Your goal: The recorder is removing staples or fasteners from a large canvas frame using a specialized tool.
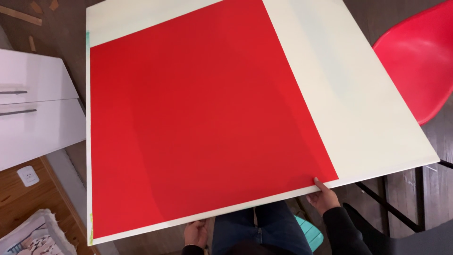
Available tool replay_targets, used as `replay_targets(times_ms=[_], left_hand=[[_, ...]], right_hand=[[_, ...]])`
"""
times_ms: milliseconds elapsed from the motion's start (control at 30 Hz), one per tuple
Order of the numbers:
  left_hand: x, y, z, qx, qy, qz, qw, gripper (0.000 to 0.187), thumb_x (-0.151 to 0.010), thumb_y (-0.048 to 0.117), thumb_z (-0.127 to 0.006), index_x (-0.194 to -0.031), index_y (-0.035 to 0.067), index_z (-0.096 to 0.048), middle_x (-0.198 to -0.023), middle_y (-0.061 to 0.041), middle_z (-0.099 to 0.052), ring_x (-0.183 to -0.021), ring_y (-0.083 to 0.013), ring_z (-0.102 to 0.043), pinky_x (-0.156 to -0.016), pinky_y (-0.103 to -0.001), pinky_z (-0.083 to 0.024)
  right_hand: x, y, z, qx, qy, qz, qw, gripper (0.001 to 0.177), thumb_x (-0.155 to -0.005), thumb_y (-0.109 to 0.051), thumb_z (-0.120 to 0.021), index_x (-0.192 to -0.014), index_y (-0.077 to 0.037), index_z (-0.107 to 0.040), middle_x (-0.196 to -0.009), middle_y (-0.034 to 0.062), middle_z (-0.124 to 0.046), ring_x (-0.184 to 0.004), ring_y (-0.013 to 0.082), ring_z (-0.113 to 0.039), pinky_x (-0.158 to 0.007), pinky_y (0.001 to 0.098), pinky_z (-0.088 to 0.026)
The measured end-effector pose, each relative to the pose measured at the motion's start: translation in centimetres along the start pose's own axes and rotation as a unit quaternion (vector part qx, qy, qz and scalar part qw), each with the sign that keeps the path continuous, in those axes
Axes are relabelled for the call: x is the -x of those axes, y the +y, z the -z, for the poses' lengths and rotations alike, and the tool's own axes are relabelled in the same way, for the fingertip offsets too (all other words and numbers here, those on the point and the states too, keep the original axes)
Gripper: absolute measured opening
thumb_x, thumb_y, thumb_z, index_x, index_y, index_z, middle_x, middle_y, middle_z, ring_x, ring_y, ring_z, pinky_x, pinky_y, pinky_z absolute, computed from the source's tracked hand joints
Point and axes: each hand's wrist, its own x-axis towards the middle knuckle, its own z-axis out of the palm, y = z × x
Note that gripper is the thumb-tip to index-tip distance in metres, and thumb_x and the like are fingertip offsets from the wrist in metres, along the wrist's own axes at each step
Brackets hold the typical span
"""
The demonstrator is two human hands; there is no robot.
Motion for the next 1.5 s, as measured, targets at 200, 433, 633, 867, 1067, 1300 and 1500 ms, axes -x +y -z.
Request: replay_targets(times_ms=[200,433,633,867,1067,1300,1500], left_hand=[[-1.6,-0.8,0.4,-0.018,0.031,0.014,0.999,0.066,-0.073,-0.023,-0.036,-0.134,0.000,-0.048,-0.127,-0.018,-0.058,-0.117,-0.0375,-0.059,-0.108,-0.056,-0.047],[-3.7,-2.4,1.2,-0.005,0.030,0.011,0.999,0.070,-0.070,-0.025,-0.036,-0.133,0.002,-0.050,-0.127,-0.017,-0.059,-0.116,-0.0354,-0.060,-0.108,-0.054,-0.048],[-4.1,-2.7,1.8,-0.024,0.059,0.025,0.998,0.063,-0.074,-0.024,-0.040,-0.131,-0.001,-0.052,-0.123,-0.018,-0.058,-0.110,-0.0348,-0.060,-0.108,-0.054,-0.049],[-3.1,-1.9,-0.5,-0.023,0.099,0.039,0.994,0.071,-0.075,-0.024,-0.033,-0.141,0.001,-0.043,-0.131,-0.021,-0.055,-0.122,-0.0380,-0.059,-0.108,-0.054,-0.050],[-3.4,-2.1,-0.1,-0.032,0.109,0.041,0.993,0.078,-0.075,-0.024,-0.030,-0.148,0.003,-0.037,-0.139,-0.024,-0.052,-0.125,-0.0408,-0.058,-0.105,-0.055,-0.050],[-4.0,-1.9,0.2,-0.031,0.111,0.046,0.992,0.085,-0.073,-0.024,-0.032,-0.153,0.004,-0.031,-0.142,-0.026,-0.050,-0.127,-0.0438,-0.057,-0.104,-0.056,-0.047],[-5.2,-2.9,1.7,-0.033,0.100,0.042,0.994,0.086,-0.070,-0.024,-0.035,-0.152,0.001,-0.034,-0.138,-0.026,-0.052,-0.126,-0.0450,-0.057,-0.106,-0.058,-0.051]], right_hand=[[-0.6,0.3,-0.5,0.004,0.031,-0.027,0.999,0.047,-0.095,-0.036,-0.067,-0.133,-0.013,-0.054,-0.115,0.0055,-0.065,-0.102,0.0200,-0.064,-0.084,0.0386,-0.053],[-2.9,1.0,0.1,0.004,0.052,-0.050,0.997,0.049,-0.094,-0.037,-0.067,-0.134,-0.013,-0.053,-0.120,0.0075,-0.064,-0.109,0.0223,-0.063,-0.091,0.0414,-0.050],[-4.4,1.8,1.1,-0.001,0.042,-0.059,0.997,0.051,-0.093,-0.039,-0.068,-0.136,-0.013,-0.054,-0.121,0.0064,-0.064,-0.109,0.0232,-0.063,-0.089,0.0418,-0.050],[-4.2,1.5,0.7,0.015,0.052,-0.049,0.997,0.052,-0.093,-0.037,-0.068,-0.137,-0.015,-0.053,-0.125,0.0065,-0.061,-0.111,0.0240,-0.061,-0.092,0.0432,-0.049],[-3.9,1.6,0.7,0.012,0.062,-0.052,0.997,0.054,-0.093,-0.037,-0.068,-0.138,-0.012,-0.051,-0.125,0.0078,-0.061,-0.113,0.0245,-0.060,-0.095,0.0450,-0.049],[-3.8,1.6,1.0,0.005,0.051,-0.053,0.997,0.053,-0.091,-0.037,-0.071,-0.137,-0.016,-0.054,-0.128,0.0091,-0.057,-0.115,0.0271,-0.056,-0.093,0.0476,-0.045],[-4.0,1.2,0.8,0.023,0.072,-0.083,0.994,0.052,-0.089,-0.036,-0.071,-0.136,-0.020,-0.054,-0.127,0.0037,-0.060,-0.117,0.0252,-0.057,-0.095,0.0479,-0.045]])
